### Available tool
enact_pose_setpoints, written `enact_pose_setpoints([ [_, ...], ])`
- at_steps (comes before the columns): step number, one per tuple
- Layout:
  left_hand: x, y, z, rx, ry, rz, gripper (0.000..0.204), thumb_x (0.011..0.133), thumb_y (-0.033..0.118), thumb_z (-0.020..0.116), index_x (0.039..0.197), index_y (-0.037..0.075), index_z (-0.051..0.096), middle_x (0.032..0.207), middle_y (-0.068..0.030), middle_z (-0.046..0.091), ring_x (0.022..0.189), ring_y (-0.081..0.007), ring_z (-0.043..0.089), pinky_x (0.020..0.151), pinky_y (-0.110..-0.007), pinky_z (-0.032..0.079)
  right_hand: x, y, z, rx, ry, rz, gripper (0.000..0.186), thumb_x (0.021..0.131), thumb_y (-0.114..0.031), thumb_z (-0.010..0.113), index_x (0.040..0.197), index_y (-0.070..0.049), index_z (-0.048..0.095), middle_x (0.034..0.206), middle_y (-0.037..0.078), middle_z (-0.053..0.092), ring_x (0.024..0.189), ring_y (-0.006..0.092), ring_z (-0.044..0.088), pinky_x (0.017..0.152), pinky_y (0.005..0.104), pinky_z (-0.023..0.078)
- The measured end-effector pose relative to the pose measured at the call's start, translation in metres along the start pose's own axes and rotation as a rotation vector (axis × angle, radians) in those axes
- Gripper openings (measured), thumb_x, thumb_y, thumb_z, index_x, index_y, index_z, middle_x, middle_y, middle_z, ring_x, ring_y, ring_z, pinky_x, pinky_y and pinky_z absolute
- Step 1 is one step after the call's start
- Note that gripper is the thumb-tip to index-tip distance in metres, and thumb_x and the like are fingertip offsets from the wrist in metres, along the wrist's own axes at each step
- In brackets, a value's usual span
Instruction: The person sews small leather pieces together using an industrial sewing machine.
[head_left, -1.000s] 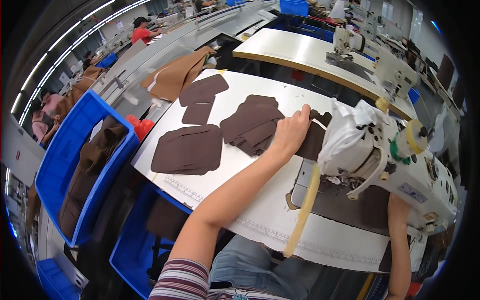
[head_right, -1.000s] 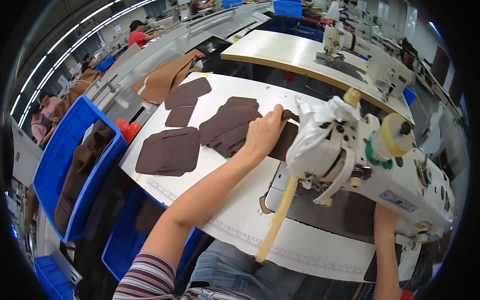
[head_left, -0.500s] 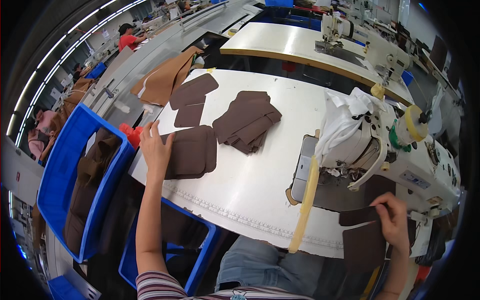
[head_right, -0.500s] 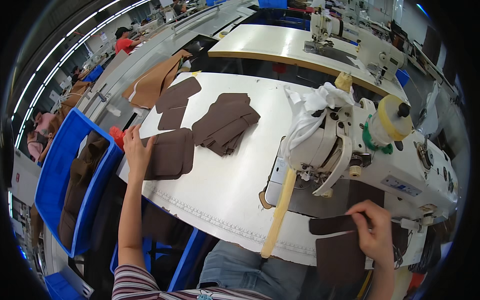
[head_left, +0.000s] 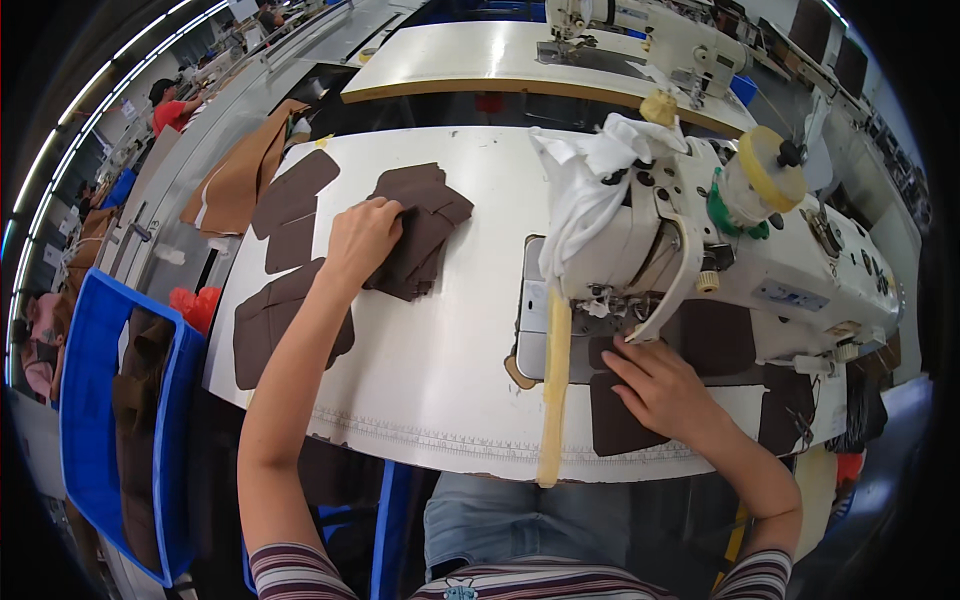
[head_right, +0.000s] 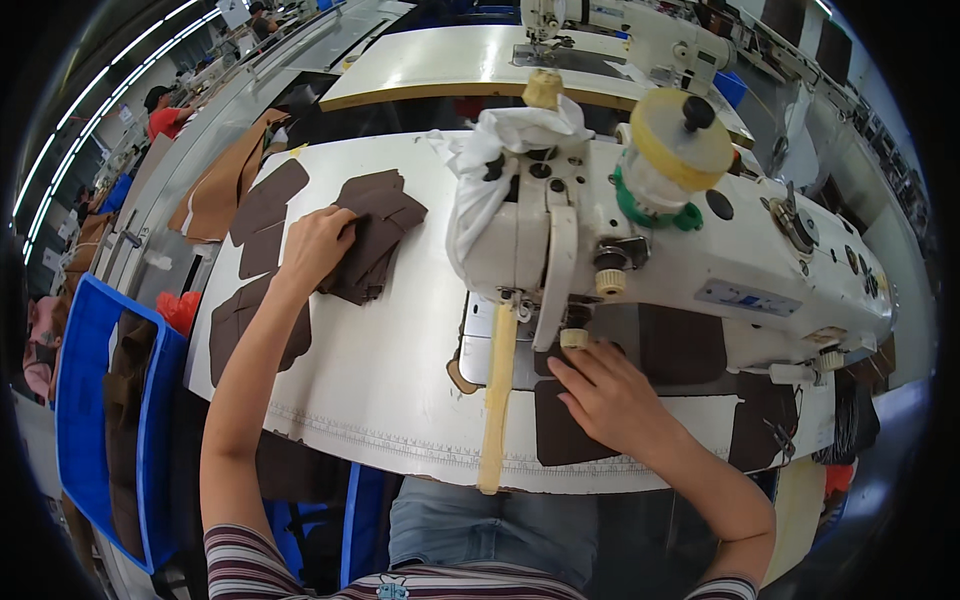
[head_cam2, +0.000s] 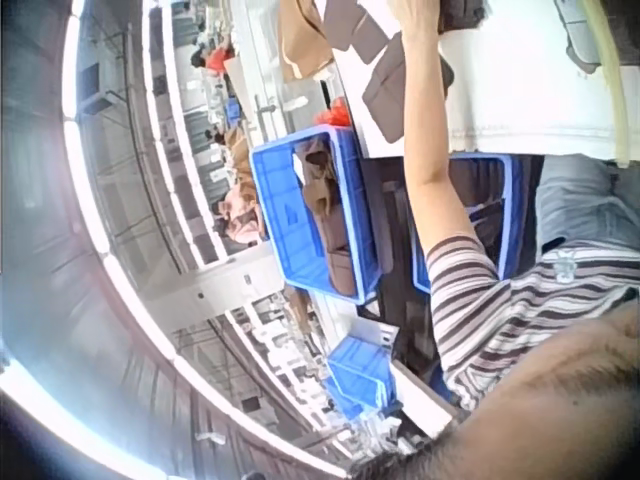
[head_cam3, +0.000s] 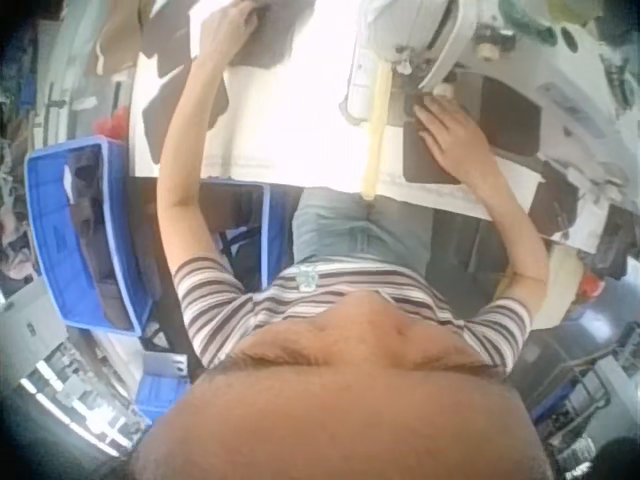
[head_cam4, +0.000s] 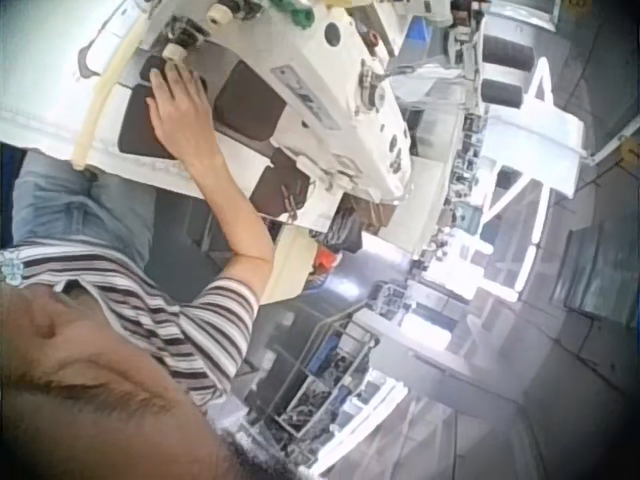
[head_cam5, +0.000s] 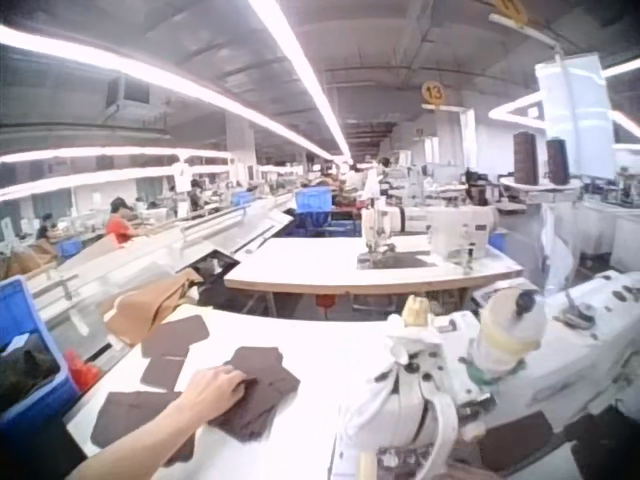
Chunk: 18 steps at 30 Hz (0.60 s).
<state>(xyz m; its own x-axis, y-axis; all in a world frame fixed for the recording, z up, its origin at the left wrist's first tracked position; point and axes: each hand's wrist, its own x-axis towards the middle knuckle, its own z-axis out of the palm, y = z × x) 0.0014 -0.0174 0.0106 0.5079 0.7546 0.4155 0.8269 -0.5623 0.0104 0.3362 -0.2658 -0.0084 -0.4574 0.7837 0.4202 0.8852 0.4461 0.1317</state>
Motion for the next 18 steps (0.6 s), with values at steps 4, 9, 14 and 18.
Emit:
enact_pose_setpoints([
  [4,-0.018,0.048,-0.030,-0.457,-0.079,-0.027,0.015,0.079,0.002,0.066,0.093,-0.001,0.068,0.071,-0.0142,0.067,0.058,-0.0220,0.064,0.058,-0.032,0.050,0.002,0.010,0.010,0.128,-0.086,-0.147,0.037,0.079,-0.016,0.073,0.112,-0.001,0.064,0.109,0.014,0.066,0.102,0.0271,0.064,0.078,0.0336,0.057],
  [9,-0.076,0.125,-0.044,-0.705,-0.551,-0.003,0.039,0.075,0.004,0.066,0.114,-0.002,0.066,0.063,-0.0134,0.060,0.053,-0.0189,0.056,0.058,-0.032,0.049,0.003,0.018,0.014,0.310,-0.132,-0.126,0.033,0.079,-0.012,0.070,0.108,0.003,0.064,0.108,0.015,0.067,0.104,0.0257,0.065,0.079,0.0312,0.059],
  [14,-0.087,0.135,-0.052,-0.919,-0.670,-0.112,0.038,0.083,0.012,0.075,0.117,-0.001,0.066,0.065,-0.0065,0.063,0.056,-0.0087,0.057,0.055,-0.026,0.049,0.011,0.016,0.012,0.229,-0.099,-0.133,0.026,0.081,-0.005,0.063,0.106,0.002,0.064,0.109,0.012,0.067,0.100,0.0243,0.066,0.074,0.0311,0.059],
  [18,-0.082,0.116,-0.049,-0.693,-0.162,-0.170,0.012,0.083,0.008,0.074,0.092,0.002,0.072,0.070,-0.0024,0.063,0.058,-0.0062,0.056,0.052,-0.020,0.043,0.010,0.008,0.012,0.153,-0.137,-0.090,0.025,0.080,-0.006,0.062,0.104,0.001,0.064,0.109,0.011,0.066,0.099,0.0233,0.066,0.075,0.0318,0.059],
])
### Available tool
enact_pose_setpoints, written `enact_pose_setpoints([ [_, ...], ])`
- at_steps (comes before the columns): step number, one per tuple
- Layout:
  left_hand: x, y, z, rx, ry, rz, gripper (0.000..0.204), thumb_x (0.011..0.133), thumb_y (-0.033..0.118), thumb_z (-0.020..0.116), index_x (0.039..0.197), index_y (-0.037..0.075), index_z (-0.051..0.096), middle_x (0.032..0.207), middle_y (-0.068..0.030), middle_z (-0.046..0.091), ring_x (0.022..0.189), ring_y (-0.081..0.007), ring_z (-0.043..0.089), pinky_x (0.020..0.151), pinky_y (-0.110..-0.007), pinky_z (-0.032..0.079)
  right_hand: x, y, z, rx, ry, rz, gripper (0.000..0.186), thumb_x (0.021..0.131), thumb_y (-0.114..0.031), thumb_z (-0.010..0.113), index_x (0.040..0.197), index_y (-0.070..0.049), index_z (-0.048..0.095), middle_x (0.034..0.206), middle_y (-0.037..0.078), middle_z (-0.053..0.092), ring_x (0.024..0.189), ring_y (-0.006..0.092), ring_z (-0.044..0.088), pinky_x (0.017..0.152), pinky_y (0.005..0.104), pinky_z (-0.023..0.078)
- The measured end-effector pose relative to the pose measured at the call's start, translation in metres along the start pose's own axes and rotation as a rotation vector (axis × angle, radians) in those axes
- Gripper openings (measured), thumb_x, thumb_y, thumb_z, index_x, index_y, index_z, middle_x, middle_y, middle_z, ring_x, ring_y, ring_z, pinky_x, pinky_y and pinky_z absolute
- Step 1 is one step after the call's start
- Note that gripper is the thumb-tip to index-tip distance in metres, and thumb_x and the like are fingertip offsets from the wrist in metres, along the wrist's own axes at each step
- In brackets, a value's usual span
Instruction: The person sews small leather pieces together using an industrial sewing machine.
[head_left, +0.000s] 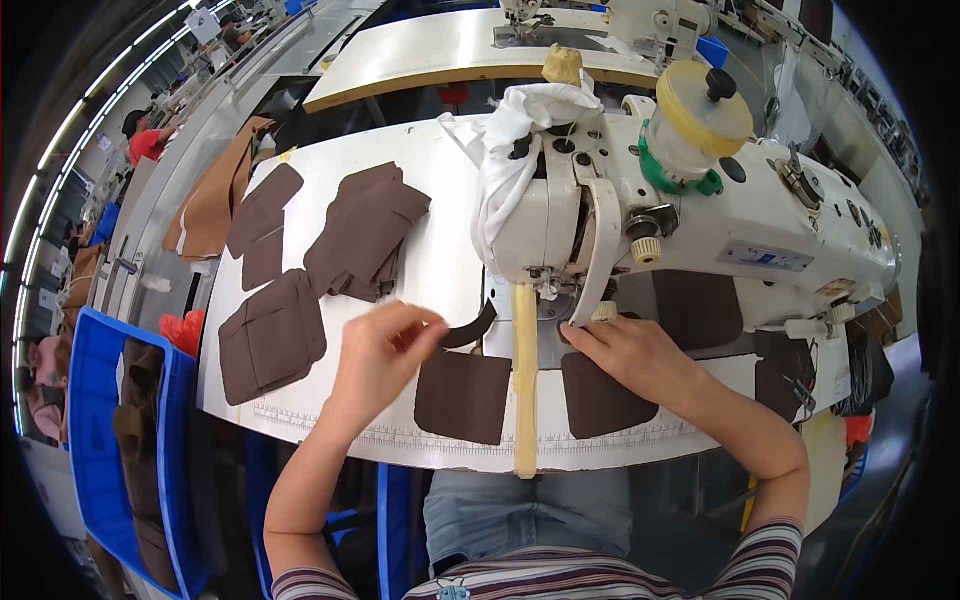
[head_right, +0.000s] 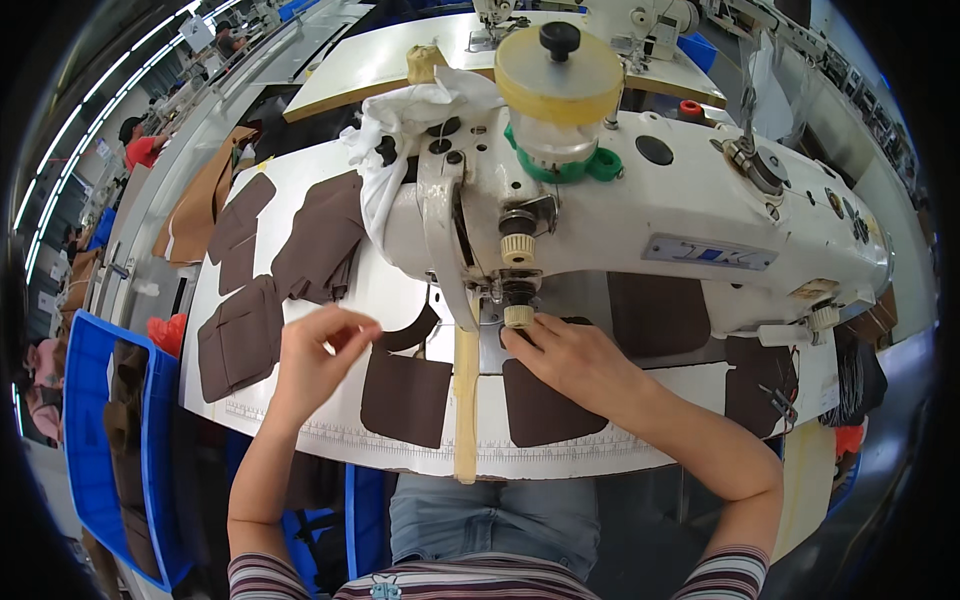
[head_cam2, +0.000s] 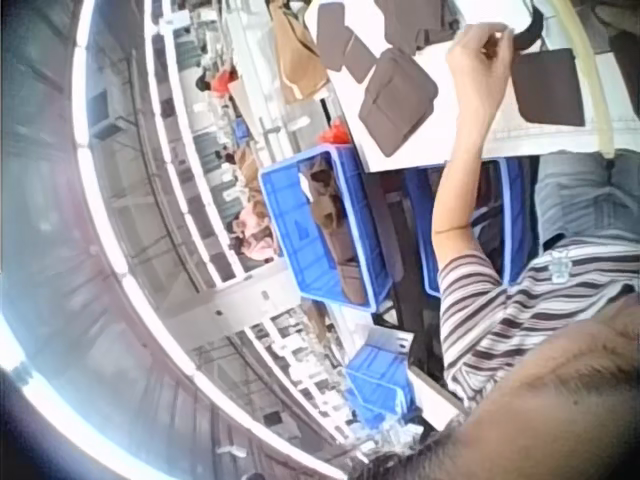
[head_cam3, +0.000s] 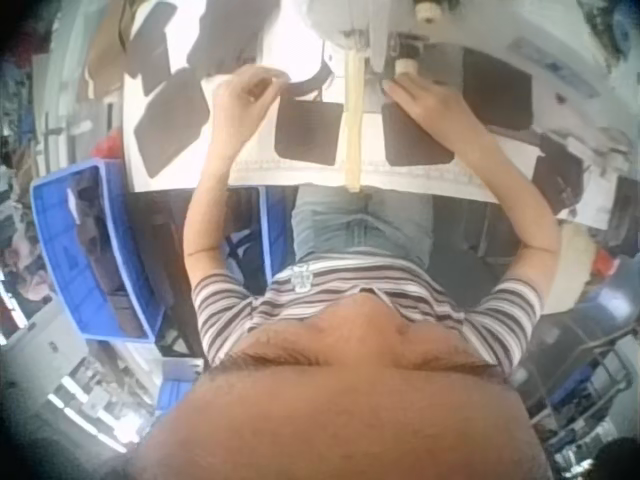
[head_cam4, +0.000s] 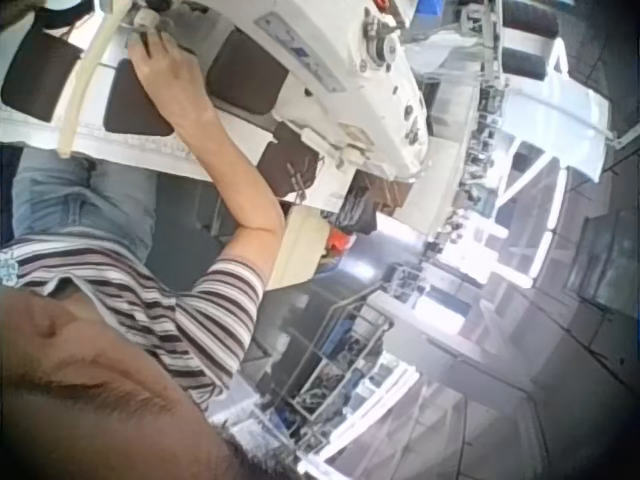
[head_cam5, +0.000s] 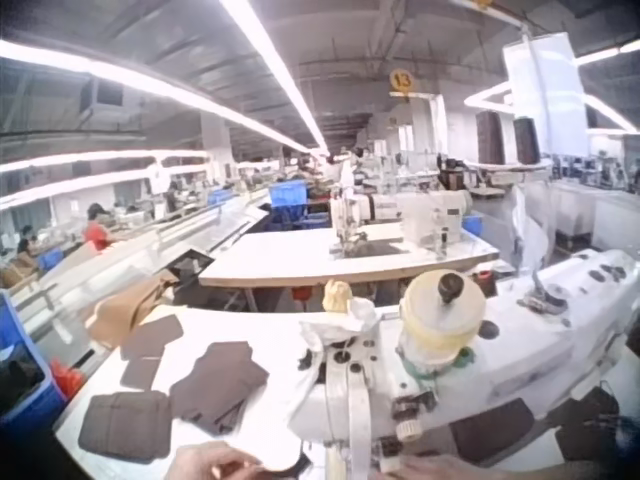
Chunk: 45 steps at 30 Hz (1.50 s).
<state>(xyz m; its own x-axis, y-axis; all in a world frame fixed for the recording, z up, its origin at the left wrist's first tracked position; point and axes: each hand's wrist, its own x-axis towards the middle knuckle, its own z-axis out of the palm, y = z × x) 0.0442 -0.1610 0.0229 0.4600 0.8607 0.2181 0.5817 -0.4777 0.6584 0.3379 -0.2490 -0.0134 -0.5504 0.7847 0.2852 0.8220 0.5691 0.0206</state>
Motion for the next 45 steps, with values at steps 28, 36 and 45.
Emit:
enact_pose_setpoints([
  [28,0.027,-0.012,0.038,0.333,-0.236,0.464,0.026,0.076,0.004,0.070,0.101,0.000,0.067,0.103,-0.0105,0.068,0.099,-0.0251,0.064,0.076,-0.035,0.056,0.022,0.011,0.038,0.025,0.242,-0.090,0.023,0.081,-0.008,0.060,0.103,-0.005,0.064,0.094,0.005,0.067,0.073,0.0188,0.066,0.062,0.0312,0.057],
  [36,0.021,-0.006,0.070,0.455,-0.059,0.486,0.018,0.076,0.004,0.063,0.093,-0.002,0.061,0.089,-0.0088,0.062,0.088,-0.0228,0.065,0.067,-0.030,0.057,0.022,0.013,0.053,-0.064,0.255,-0.059,0.025,0.081,-0.008,0.060,0.105,-0.005,0.064,0.080,0.001,0.062,0.063,0.0144,0.060,0.056,0.0289,0.054],
  [45,0.030,-0.015,0.085,0.252,-0.017,0.711,0.031,0.070,0.006,0.073,0.101,0.003,0.068,0.102,-0.0087,0.068,0.081,-0.0236,0.066,0.066,-0.034,0.055,0.024,0.010,0.052,0.038,0.317,-0.021,0.024,0.080,-0.008,0.063,0.104,-0.005,0.065,0.078,0.002,0.060,0.065,0.0159,0.060,0.057,0.0291,0.055],
])
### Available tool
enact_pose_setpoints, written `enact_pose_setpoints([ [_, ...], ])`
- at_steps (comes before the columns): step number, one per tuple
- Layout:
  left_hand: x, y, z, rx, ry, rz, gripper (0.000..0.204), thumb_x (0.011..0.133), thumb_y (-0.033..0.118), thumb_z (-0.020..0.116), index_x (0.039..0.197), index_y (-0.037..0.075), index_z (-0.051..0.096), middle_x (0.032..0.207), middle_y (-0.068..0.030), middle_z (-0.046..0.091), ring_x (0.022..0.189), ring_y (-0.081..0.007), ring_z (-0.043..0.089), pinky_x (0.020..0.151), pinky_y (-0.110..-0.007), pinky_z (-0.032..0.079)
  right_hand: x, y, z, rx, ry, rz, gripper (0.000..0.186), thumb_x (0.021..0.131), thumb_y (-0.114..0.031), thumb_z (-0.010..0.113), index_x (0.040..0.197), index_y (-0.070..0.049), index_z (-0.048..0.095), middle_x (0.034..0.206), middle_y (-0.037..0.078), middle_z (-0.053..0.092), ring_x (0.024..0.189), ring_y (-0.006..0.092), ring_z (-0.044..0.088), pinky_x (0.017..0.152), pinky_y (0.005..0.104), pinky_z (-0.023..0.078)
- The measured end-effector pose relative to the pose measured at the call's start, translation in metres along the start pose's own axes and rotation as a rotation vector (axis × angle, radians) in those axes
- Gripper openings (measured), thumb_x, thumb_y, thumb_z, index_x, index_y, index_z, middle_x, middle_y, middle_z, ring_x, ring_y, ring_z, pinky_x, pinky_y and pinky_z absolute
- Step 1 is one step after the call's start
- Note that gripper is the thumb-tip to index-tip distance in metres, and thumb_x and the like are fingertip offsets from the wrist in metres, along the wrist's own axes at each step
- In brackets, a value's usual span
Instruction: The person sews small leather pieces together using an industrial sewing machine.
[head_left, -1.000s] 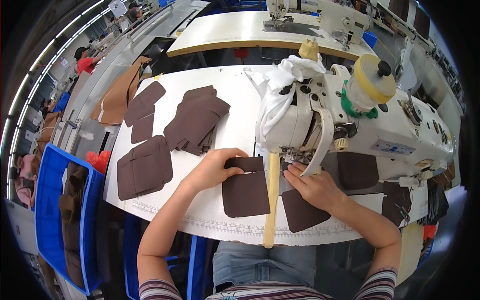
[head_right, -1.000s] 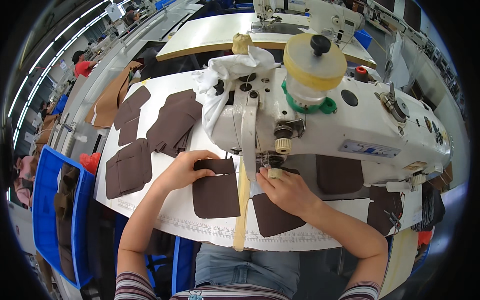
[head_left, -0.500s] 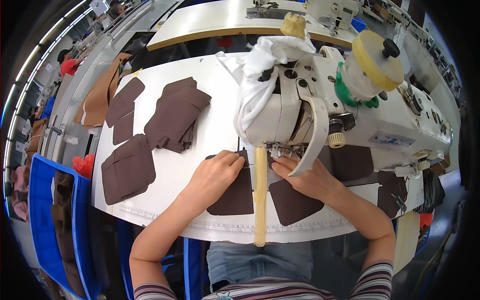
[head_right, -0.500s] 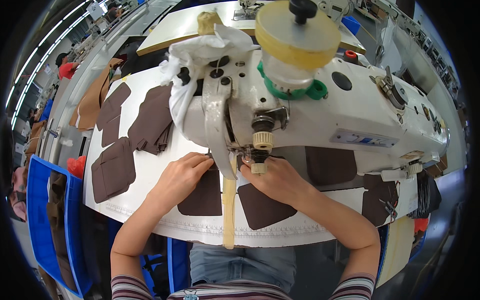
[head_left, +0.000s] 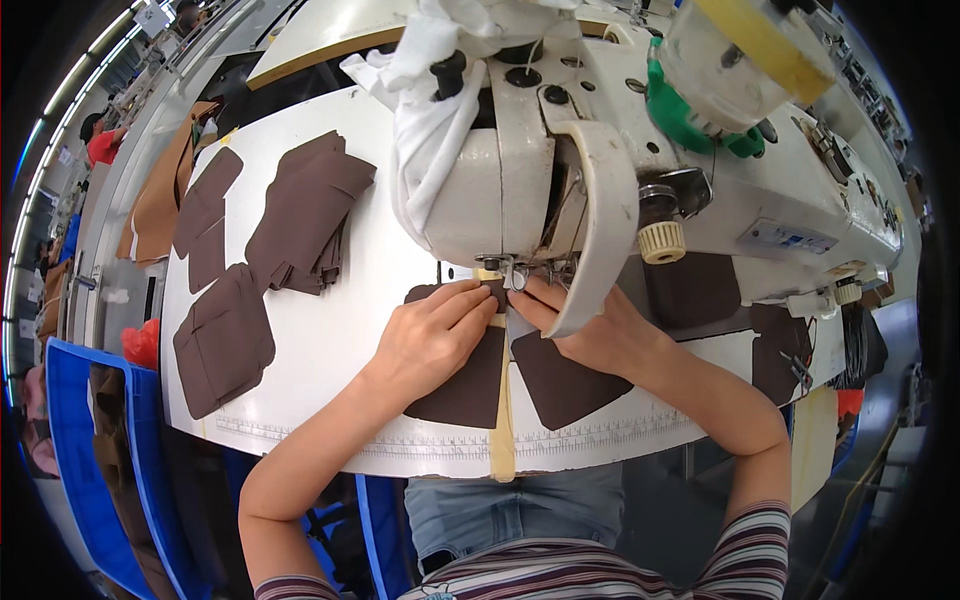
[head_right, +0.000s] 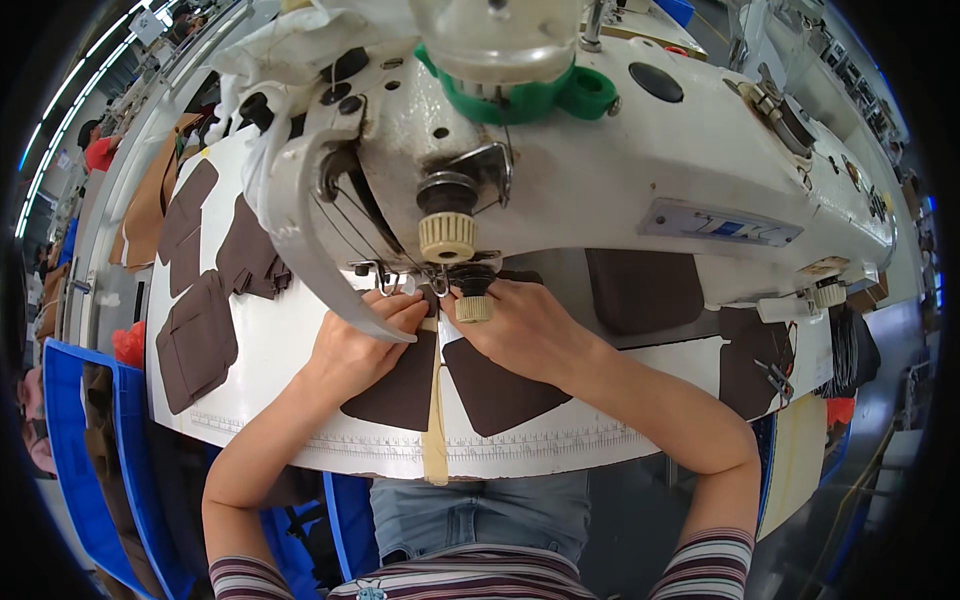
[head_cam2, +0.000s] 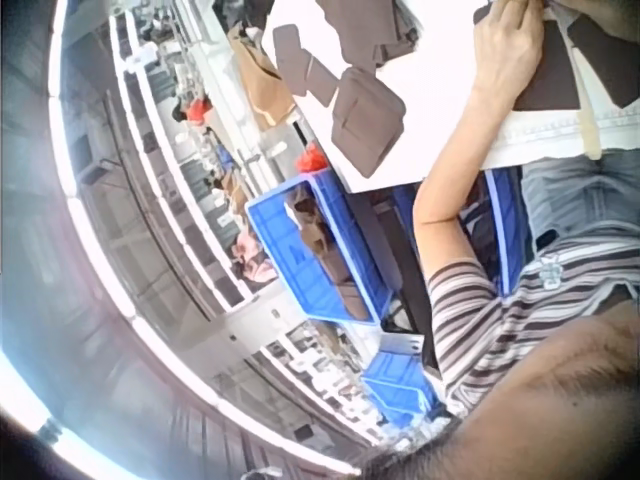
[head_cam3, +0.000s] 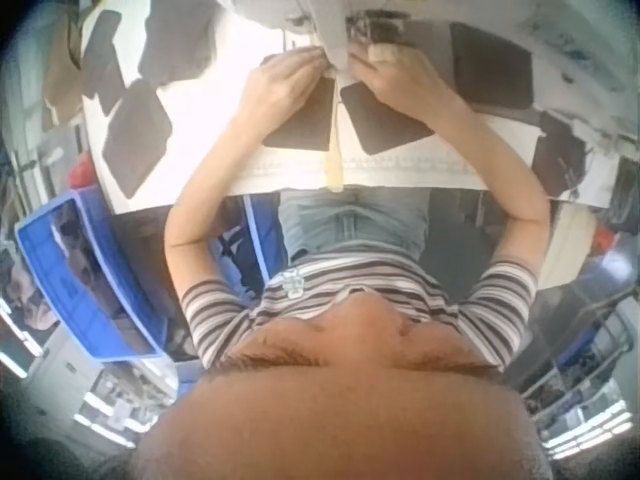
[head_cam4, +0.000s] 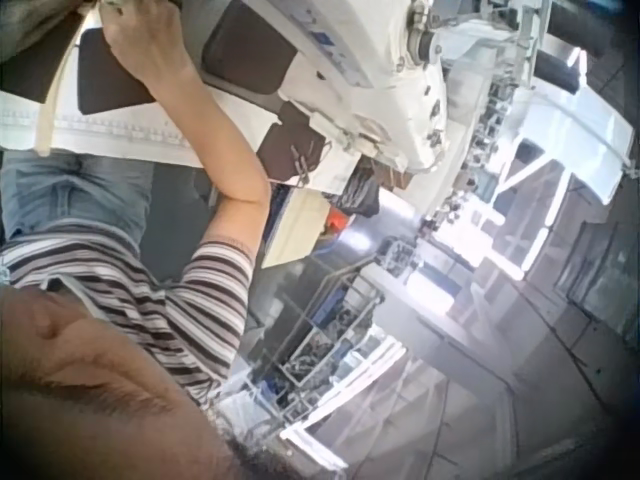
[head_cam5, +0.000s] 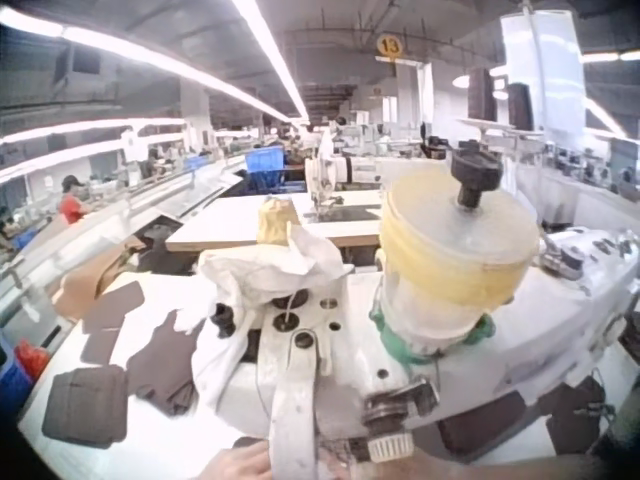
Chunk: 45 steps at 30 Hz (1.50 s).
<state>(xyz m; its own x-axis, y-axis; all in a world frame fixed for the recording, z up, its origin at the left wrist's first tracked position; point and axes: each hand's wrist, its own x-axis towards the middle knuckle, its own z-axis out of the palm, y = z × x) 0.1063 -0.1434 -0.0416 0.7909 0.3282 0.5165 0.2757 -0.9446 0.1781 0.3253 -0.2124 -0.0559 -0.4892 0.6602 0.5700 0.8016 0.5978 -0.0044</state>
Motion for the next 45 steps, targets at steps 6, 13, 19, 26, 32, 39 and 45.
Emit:
enact_pose_setpoints([
  [6,0.005,0.000,0.006,0.102,-0.010,0.079,0.024,0.075,0.004,0.064,0.098,-0.003,0.068,0.104,-0.0109,0.066,0.102,-0.0228,0.064,0.069,-0.030,0.057,-0.001,-0.004,0.000,-0.052,0.016,0.005,0.024,0.076,-0.006,0.065,0.099,0.000,0.066,0.079,0.004,0.060,0.070,0.0159,0.061,0.056,0.0274,0.055],
  [13,0.006,0.000,0.008,0.140,0.020,0.100,0.025,0.073,0.003,0.066,0.097,-0.004,0.068,0.103,-0.0105,0.066,0.102,-0.0226,0.064,0.069,-0.029,0.058,-0.001,-0.005,0.001,-0.100,0.022,-0.038,0.030,0.070,-0.005,0.066,0.100,0.003,0.065,0.081,0.006,0.060,0.075,0.0165,0.060,0.058,0.0253,0.056],
  [19,0.007,-0.001,0.008,0.128,0.003,0.100,0.025,0.073,0.003,0.067,0.097,-0.004,0.068,0.103,-0.0106,0.066,0.101,-0.0226,0.064,0.068,-0.029,0.058,-0.001,-0.004,0.000,-0.092,0.024,-0.046,0.029,0.072,-0.004,0.066,0.100,0.003,0.066,0.081,0.007,0.060,0.075,0.0162,0.060,0.058,0.0250,0.055],
  [26,0.010,-0.004,0.006,0.115,0.021,0.128,0.025,0.072,0.003,0.067,0.096,-0.004,0.068,0.103,-0.0101,0.066,0.100,-0.0220,0.064,0.067,-0.029,0.058,0.000,-0.004,0.001,-0.112,0.033,-0.040,0.030,0.072,-0.005,0.066,0.101,0.002,0.066,0.079,0.005,0.060,0.073,0.0157,0.060,0.057,0.0257,0.055],
  [32,0.011,-0.003,0.007,0.119,0.032,0.122,0.026,0.071,0.003,0.067,0.096,-0.004,0.068,0.101,-0.0099,0.067,0.099,-0.0214,0.064,0.067,-0.029,0.058,-0.001,-0.005,0.002,-0.141,-0.009,-0.038,0.029,0.072,-0.005,0.066,0.100,0.002,0.066,0.076,0.004,0.058,0.068,0.0151,0.059,0.055,0.0262,0.054],
  [39,0.011,-0.005,0.007,0.086,0.035,0.093,0.024,0.072,0.005,0.066,0.095,-0.002,0.068,0.100,-0.0093,0.067,0.098,-0.0214,0.065,0.066,-0.029,0.058,-0.001,-0.003,0.004,-0.107,-0.001,-0.025,0.029,0.072,-0.006,0.066,0.100,0.000,0.066,0.071,0.003,0.057,0.063,0.0147,0.058,0.054,0.0270,0.054],
  [45,0.013,-0.007,0.007,0.073,0.004,0.078,0.021,0.073,0.005,0.065,0.094,-0.001,0.068,0.100,-0.0080,0.067,0.097,-0.0205,0.066,0.066,-0.030,0.058,0.003,-0.005,0.004,-0.105,0.009,0.037,0.025,0.074,-0.006,0.066,0.098,-0.001,0.067,0.071,0.002,0.057,0.065,0.0145,0.059,0.053,0.0271,0.054],
])
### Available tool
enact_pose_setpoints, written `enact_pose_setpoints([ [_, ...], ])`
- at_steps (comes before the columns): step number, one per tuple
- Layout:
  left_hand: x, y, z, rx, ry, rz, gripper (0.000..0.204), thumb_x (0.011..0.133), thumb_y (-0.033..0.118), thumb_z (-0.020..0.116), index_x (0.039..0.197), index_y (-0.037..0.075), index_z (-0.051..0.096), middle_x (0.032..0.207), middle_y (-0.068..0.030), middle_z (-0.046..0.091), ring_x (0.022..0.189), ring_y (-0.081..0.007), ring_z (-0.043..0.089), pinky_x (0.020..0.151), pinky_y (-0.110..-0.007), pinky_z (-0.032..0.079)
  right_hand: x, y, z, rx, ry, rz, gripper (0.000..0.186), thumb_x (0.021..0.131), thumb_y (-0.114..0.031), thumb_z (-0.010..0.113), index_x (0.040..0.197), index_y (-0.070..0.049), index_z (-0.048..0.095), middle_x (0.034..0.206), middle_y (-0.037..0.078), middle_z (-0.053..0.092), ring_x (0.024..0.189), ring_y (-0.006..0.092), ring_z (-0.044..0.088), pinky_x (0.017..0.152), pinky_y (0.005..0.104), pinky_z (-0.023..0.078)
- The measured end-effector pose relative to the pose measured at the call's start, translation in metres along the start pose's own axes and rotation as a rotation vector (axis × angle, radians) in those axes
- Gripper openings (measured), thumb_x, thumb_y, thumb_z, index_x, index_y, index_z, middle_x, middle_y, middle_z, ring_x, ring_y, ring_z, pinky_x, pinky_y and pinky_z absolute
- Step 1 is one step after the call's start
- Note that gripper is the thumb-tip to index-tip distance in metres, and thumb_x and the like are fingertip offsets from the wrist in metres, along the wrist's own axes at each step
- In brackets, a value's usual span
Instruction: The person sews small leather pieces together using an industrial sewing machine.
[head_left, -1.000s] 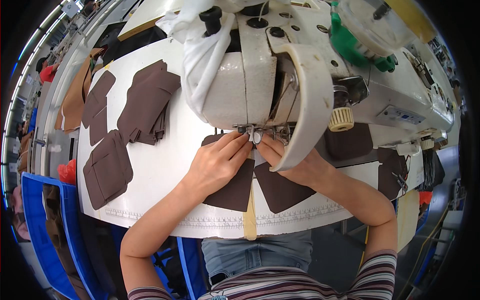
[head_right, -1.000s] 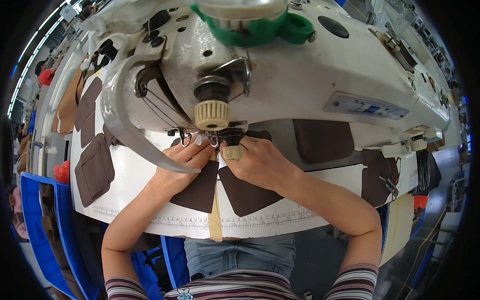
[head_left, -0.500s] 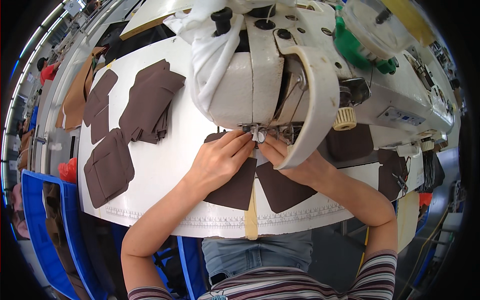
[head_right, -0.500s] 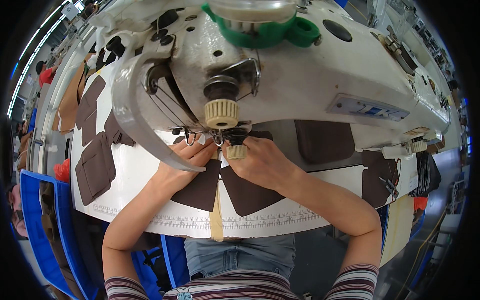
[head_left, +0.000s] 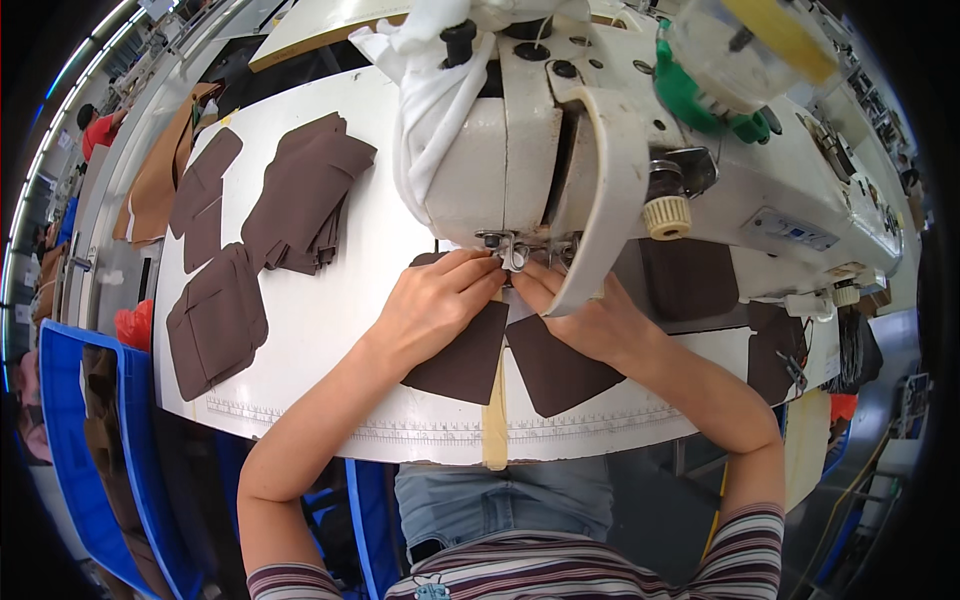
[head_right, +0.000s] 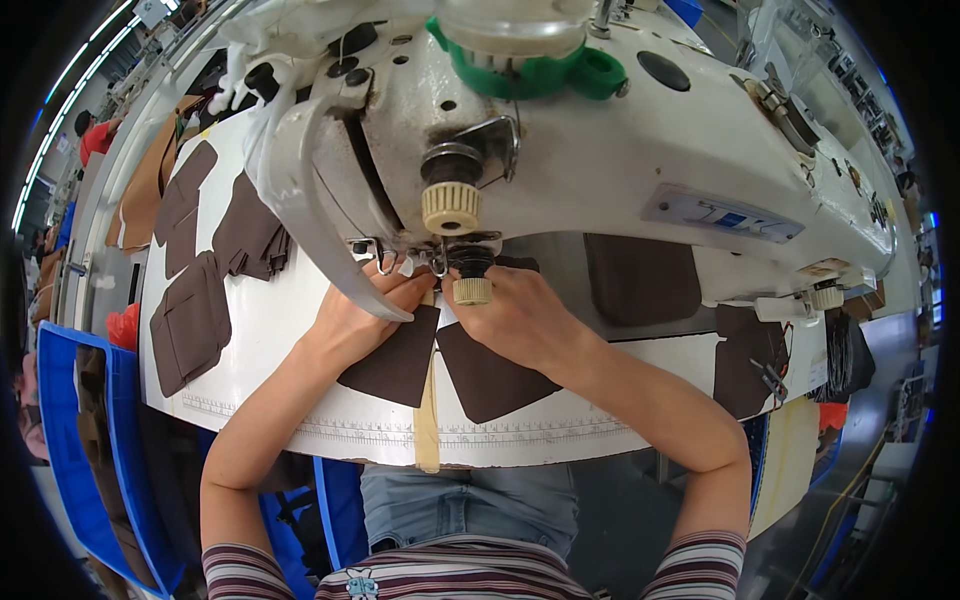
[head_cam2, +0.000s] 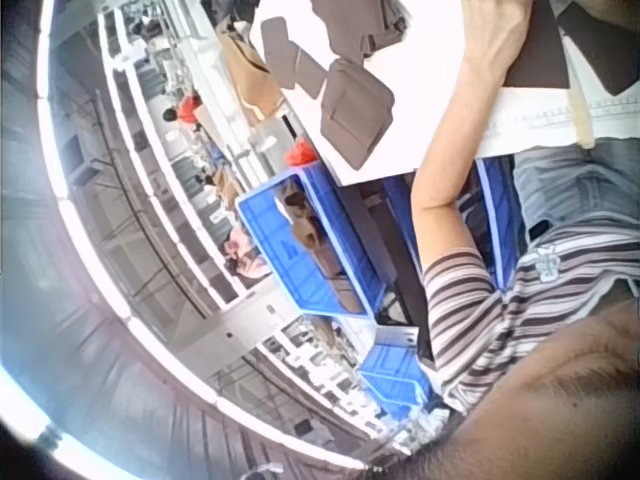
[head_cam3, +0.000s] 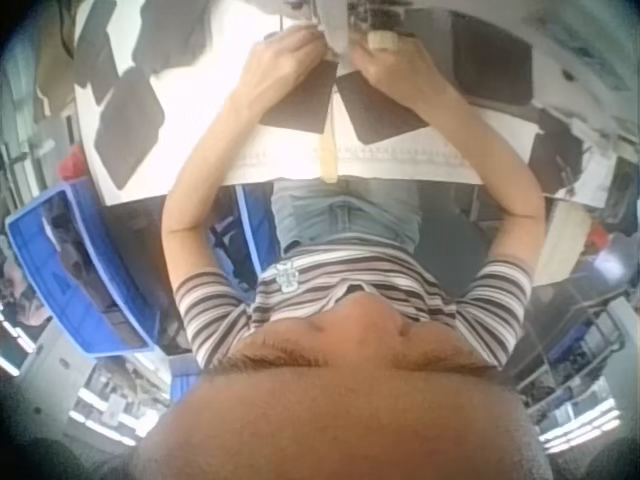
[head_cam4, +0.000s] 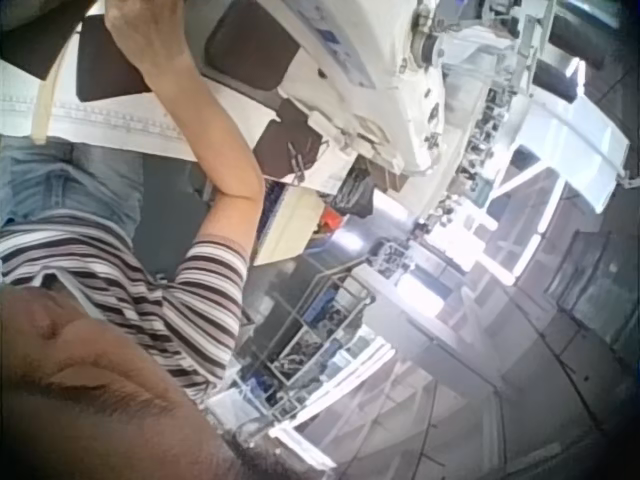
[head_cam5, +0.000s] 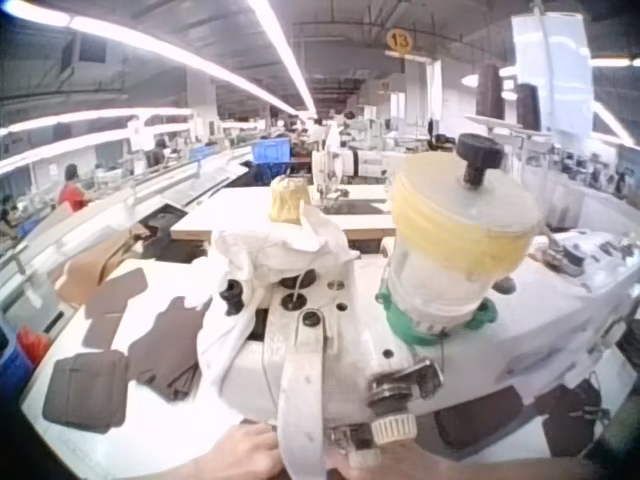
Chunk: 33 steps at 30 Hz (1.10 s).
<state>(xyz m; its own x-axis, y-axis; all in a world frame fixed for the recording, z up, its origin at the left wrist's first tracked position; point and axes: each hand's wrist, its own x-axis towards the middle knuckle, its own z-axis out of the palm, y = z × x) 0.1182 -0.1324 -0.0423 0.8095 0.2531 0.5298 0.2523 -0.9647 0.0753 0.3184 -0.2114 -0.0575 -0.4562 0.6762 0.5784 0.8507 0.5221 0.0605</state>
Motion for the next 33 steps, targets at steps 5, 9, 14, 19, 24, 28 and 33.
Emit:
enact_pose_setpoints([
  [5,0.000,0.000,-0.003,-0.053,0.010,-0.068,0.016,0.075,0.004,0.066,0.091,0.000,0.068,0.096,-0.0069,0.068,0.090,-0.0211,0.067,0.063,-0.030,0.057,-0.002,0.001,-0.011,0.014,-0.094,-0.016,0.023,0.075,-0.009,0.067,0.096,-0.003,0.067,0.071,0.002,0.057,0.070,0.0147,0.060,0.054,0.0274,0.055],
  [9,0.000,0.001,-0.003,-0.206,0.049,-0.282,0.013,0.075,0.002,0.069,0.088,0.002,0.068,0.091,-0.0049,0.067,0.080,-0.0209,0.067,0.060,-0.031,0.055,-0.001,0.004,-0.013,0.072,-0.038,-0.038,0.020,0.075,-0.010,0.067,0.094,-0.004,0.067,0.075,0.003,0.058,0.074,0.0150,0.061,0.057,0.0273,0.055],
  [14,-0.002,0.003,-0.005,-0.127,0.011,-0.113,0.015,0.073,0.002,0.071,0.088,0.003,0.069,0.091,-0.0040,0.066,0.084,-0.0193,0.066,0.060,-0.031,0.056,-0.003,0.006,-0.012,0.122,-0.038,-0.023,0.010,0.074,-0.011,0.067,0.083,-0.007,0.067,0.084,0.002,0.058,0.082,0.0153,0.061,0.061,0.0273,0.056],
  [19,-0.002,0.001,-0.007,-0.062,-0.026,0.012,0.019,0.072,0.003,0.068,0.091,0.002,0.069,0.094,-0.0054,0.065,0.090,-0.0193,0.065,0.063,-0.030,0.057,-0.003,0.006,-0.012,0.108,-0.006,-0.024,0.007,0.073,-0.012,0.067,0.078,-0.008,0.067,0.085,0.002,0.058,0.085,0.0148,0.061,0.061,0.0270,0.056],
  [24,-0.001,0.000,-0.009,-0.068,-0.042,0.019,0.020,0.072,0.003,0.066,0.092,0.001,0.069,0.096,-0.0066,0.066,0.093,-0.0197,0.066,0.065,-0.030,0.058,-0.003,0.006,-0.013,0.096,-0.019,-0.035,0.010,0.074,-0.013,0.068,0.082,-0.008,0.069,0.088,0.002,0.059,0.086,0.0149,0.061,0.063,0.0269,0.056],
  [28,-0.003,0.000,-0.011,-0.052,-0.066,0.036,0.023,0.073,0.004,0.065,0.096,0.001,0.069,0.100,-0.0078,0.067,0.098,-0.0206,0.066,0.067,-0.029,0.058,-0.003,0.003,-0.013,0.098,-0.013,-0.008,0.014,0.074,-0.012,0.068,0.087,-0.008,0.070,0.090,0.002,0.062,0.084,0.0155,0.061,0.065,0.0272,0.055],
  [33,-0.007,-0.003,-0.015,-0.050,-0.100,0.064,0.026,0.076,0.005,0.063,0.101,0.002,0.069,0.106,-0.0071,0.066,0.105,-0.0204,0.064,0.069,-0.029,0.058,0.001,0.002,-0.017,0.025,0.004,-0.039,0.014,0.075,-0.012,0.068,0.088,-0.008,0.071,0.081,0.001,0.064,0.081,0.0151,0.061,0.064,0.0291,0.054],
])
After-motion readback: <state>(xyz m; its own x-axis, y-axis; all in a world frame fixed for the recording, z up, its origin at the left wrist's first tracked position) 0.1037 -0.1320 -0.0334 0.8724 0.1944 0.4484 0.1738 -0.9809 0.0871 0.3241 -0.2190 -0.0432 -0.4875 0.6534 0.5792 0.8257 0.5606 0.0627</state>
